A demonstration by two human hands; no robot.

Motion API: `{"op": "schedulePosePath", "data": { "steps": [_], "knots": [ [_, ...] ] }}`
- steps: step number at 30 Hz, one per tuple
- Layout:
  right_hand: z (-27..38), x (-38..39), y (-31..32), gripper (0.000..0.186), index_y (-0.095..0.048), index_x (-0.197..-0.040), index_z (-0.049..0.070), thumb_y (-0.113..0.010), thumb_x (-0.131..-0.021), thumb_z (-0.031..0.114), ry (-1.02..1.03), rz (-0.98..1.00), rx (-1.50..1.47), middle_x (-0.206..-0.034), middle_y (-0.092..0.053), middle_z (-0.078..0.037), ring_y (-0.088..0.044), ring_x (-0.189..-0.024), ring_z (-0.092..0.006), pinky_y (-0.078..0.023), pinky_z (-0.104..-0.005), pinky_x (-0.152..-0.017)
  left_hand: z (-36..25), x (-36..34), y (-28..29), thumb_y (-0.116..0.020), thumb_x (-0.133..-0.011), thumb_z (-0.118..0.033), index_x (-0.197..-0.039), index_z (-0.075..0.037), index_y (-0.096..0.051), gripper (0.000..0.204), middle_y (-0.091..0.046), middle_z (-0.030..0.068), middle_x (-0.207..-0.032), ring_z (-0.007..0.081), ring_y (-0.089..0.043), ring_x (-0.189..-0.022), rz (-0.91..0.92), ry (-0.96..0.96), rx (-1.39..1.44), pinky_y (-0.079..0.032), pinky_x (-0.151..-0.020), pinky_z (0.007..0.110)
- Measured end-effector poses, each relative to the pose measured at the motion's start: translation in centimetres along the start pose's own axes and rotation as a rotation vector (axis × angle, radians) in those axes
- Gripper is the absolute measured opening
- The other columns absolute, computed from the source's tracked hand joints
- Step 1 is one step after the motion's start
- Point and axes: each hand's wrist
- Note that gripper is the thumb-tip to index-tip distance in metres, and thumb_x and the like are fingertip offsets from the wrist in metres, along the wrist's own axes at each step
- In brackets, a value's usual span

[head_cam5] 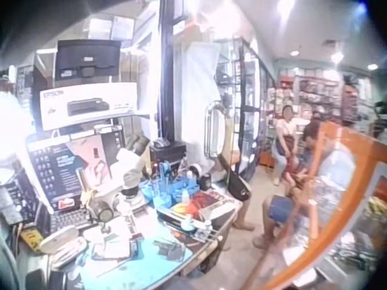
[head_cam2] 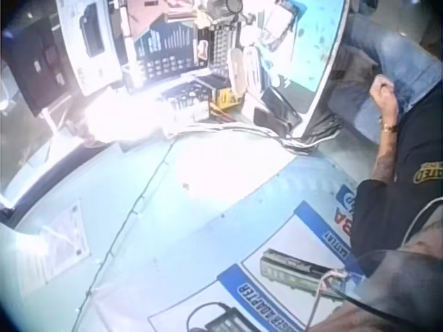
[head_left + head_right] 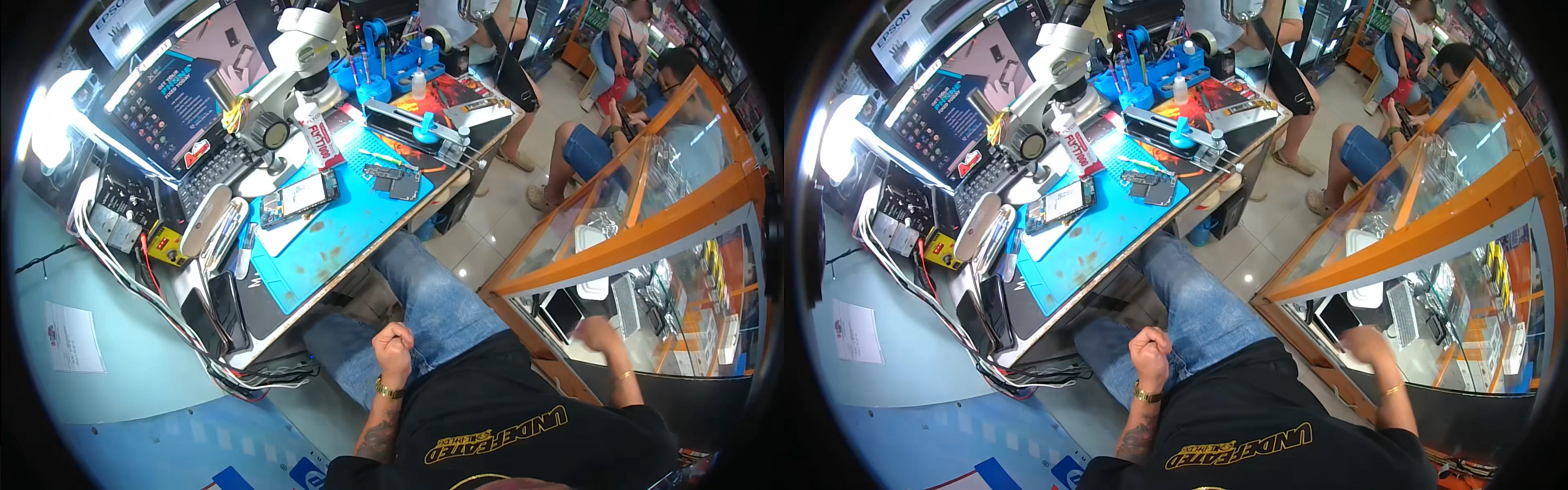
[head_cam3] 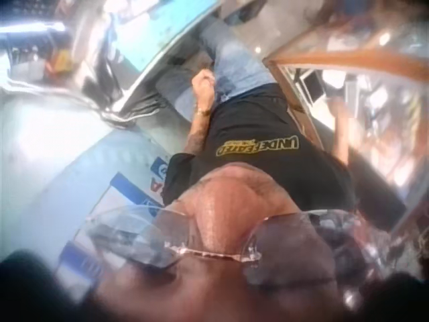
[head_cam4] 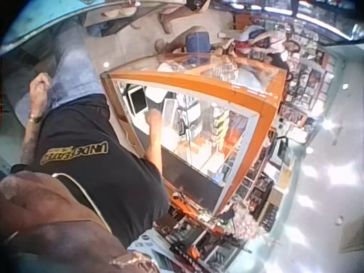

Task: The person disassembles a mobile phone by removing the screen, handling a ribbon cable, and using a screwdriver to remove screws from the internal chassis.

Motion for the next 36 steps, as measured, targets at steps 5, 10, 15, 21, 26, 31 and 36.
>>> {"op": "schedulePosePath", "data": {
  "steps": [5, 10, 15, 21, 26, 31, 36],
  "knots": [
    [20.5, -2.6, 9.8, 0.027, -0.072, -0.114, 0.003, -0.063, -0.099, 0.024, 0.544, -0.411, -0.735, -0.087, -0.073, -0.012, -0.069, -0.082, -0.0210, -0.053, -0.0343, -0.078, -2.1, -0.2, -1.0, -0.041, -0.075, 0.007, -0.079, 0.003, -0.060, 0.020, -0.048, 0.0043, -0.058, 0.0094, -0.035, -0.052, 0.133, 0.044, 0.117, -0.028, -0.050, 0.026],
    [23.1, -17.2, 24.8, 0.024, -0.071, -0.115, 0.005, -0.060, -0.094, 0.009, 0.517, -1.259, -0.866, -0.103, -0.070, -0.017, -0.069, -0.090, -0.0322, -0.052, -0.0401, -0.081, -6.0, -0.2, -2.1, -0.046, -0.096, -0.008, -0.096, 0.007, -0.067, 0.026, -0.048, 0.0016, -0.058, 0.0078, -0.038, -0.053, 0.027, -0.053, -0.212, -0.029, -0.052, 0.025],
    [23.6, -31.7, 32.2, 0.067, -0.067, -0.132, 0.017, -0.077, -0.067, 0.007, 0.533, -0.750, -0.153, -0.121, -0.068, -0.022, -0.067, -0.110, -0.0374, -0.054, -0.0404, -0.095, -5.9, 1.8, 3.1, -0.056, -0.098, -0.009, -0.104, 0.002, -0.069, 0.018, -0.051, -0.0016, -0.064, 0.0043, -0.042, -0.054, -0.278, -0.182, -0.254, -0.030, -0.050, 0.022],
    [22.6, -35.2, 33.6, 0.092, -0.060, -0.138, 0.007, -0.090, -0.051, 0.011, 0.623, -0.400, 0.044, -0.128, -0.067, -0.017, -0.066, -0.112, -0.0342, -0.051, -0.0391, -0.098, -6.8, 3.9, 3.9, -0.055, -0.098, -0.007, -0.105, 0.001, -0.068, 0.016, -0.048, -0.0030, -0.064, 0.0042, -0.039, -0.053, -0.500, -0.210, -0.243, -0.029, -0.049, 0.022],
    [23.2, -33.7, 33.8, 0.081, -0.065, -0.127, 0.003, -0.093, -0.052, 0.015, 0.520, -0.320, -0.094, -0.116, -0.071, -0.018, -0.068, -0.104, -0.0343, -0.053, -0.0405, -0.091, -9.0, 3.9, 3.0, -0.055, -0.099, -0.005, -0.108, 0.001, -0.067, 0.016, -0.050, -0.0026, -0.067, 0.0040, -0.040, -0.054, -0.483, -0.251, -0.301, -0.030, -0.049, 0.022],
    [19.6, -35.7, 31.8, 0.070, -0.070, -0.115, 0.002, -0.095, -0.055, 0.029, 0.643, -0.490, -0.301, -0.107, -0.074, -0.019, -0.070, -0.101, -0.0308, -0.053, -0.0386, -0.092, -11.0, 0.6, 2.2, -0.061, -0.096, -0.002, -0.111, 0.000, -0.069, 0.017, -0.061, -0.0017, -0.075, 0.0055, -0.053, -0.062, -0.368, -0.303, -0.446, -0.042, -0.055, 0.024],
    [19.4, -34.0, 31.4, 0.075, -0.071, -0.122, 0.011, -0.094, -0.053, 0.029, 0.501, -0.554, -0.205, -0.127, -0.061, -0.022, -0.063, -0.116, -0.0363, -0.051, -0.0430, -0.100, -19.3, -9.7, 0.4, -0.074, -0.086, -0.016, -0.120, -0.003, -0.066, 0.037, -0.068, 0.0157, -0.110, 0.0359, -0.064, -0.099, -0.144, -0.744, -1.316, -0.052, -0.086, 0.044]
  ]
}}
Point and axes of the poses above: each hand's wrist, its own x-axis away from the middle knuckle, its own y-axis out of the back of the hand, z = x × y
